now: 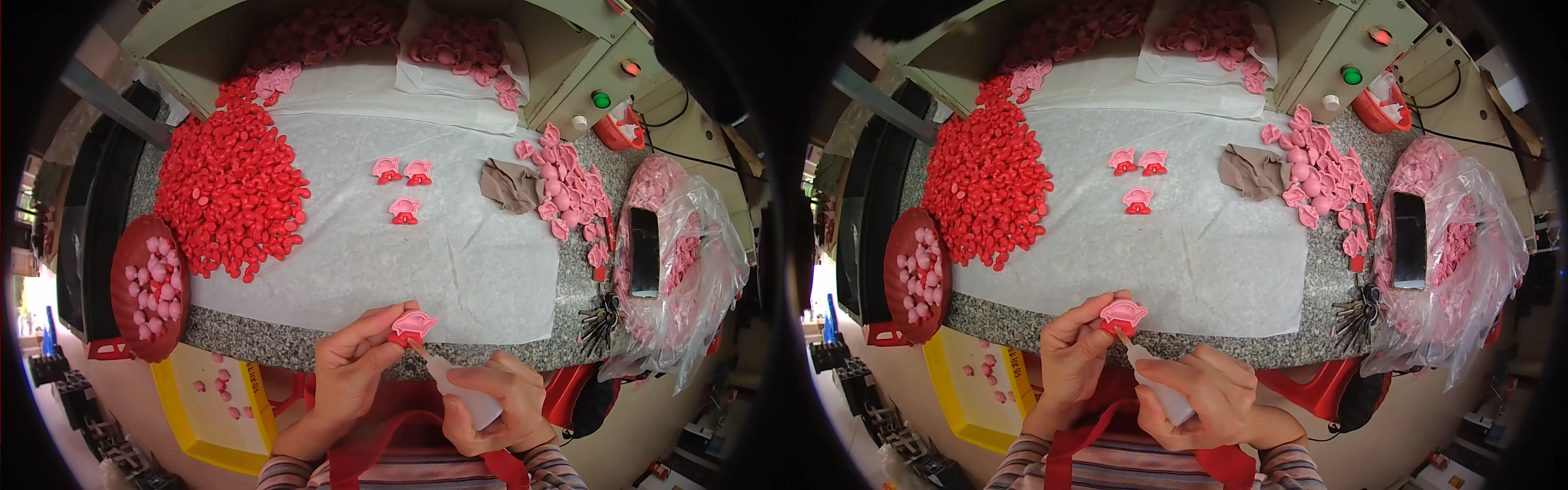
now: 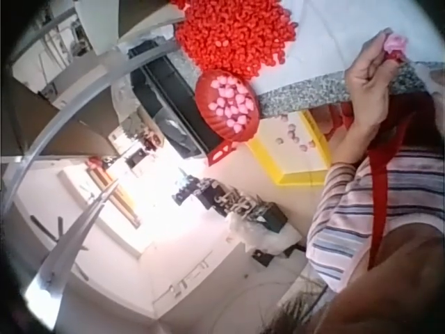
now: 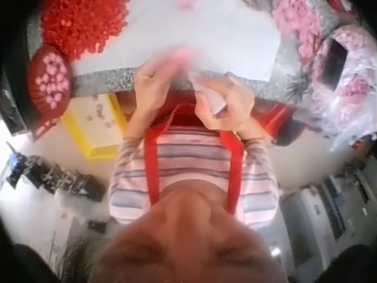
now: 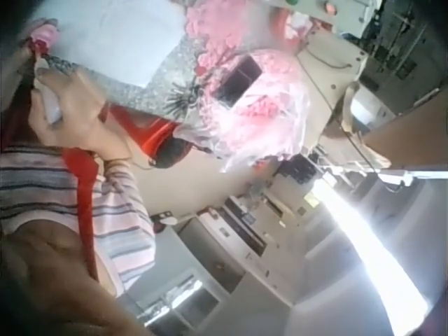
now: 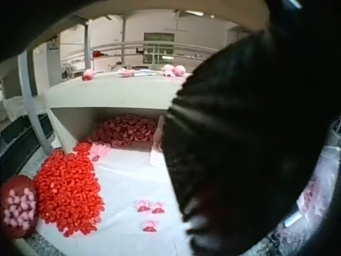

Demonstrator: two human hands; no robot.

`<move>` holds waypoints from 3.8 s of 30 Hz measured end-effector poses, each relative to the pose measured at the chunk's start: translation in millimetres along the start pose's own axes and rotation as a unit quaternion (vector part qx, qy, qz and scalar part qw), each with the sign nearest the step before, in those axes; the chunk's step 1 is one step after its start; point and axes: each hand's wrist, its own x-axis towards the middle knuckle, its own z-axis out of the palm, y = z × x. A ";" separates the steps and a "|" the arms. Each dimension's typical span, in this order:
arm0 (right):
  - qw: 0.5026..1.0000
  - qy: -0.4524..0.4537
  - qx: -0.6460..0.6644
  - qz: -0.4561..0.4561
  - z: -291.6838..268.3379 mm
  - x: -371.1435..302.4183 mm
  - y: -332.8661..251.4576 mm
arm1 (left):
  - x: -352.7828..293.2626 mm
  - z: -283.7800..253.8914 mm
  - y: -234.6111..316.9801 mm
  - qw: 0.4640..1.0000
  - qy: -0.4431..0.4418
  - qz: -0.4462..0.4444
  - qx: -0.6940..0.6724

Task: Assembling and decorating small plastic toy components using an applicator tool at a factory workbench.

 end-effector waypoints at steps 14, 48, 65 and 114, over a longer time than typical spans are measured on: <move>1.000 -0.008 -0.003 0.010 -1.8 1.4 -1.5 | 0.3 1.2 -1.6 1.000 0.006 -0.005 0.001; 1.000 0.010 -0.008 -0.010 0.6 -0.2 2.0 | -0.2 3.3 -4.9 1.000 0.018 -0.009 0.020; 1.000 0.028 -0.008 0.005 -8.5 3.4 1.0 | -1.3 2.7 -6.3 1.000 0.020 0.017 0.006; 0.997 0.074 -0.017 0.014 -6.9 -0.9 5.3 | -0.9 -1.3 -4.8 0.995 0.021 -0.016 -0.092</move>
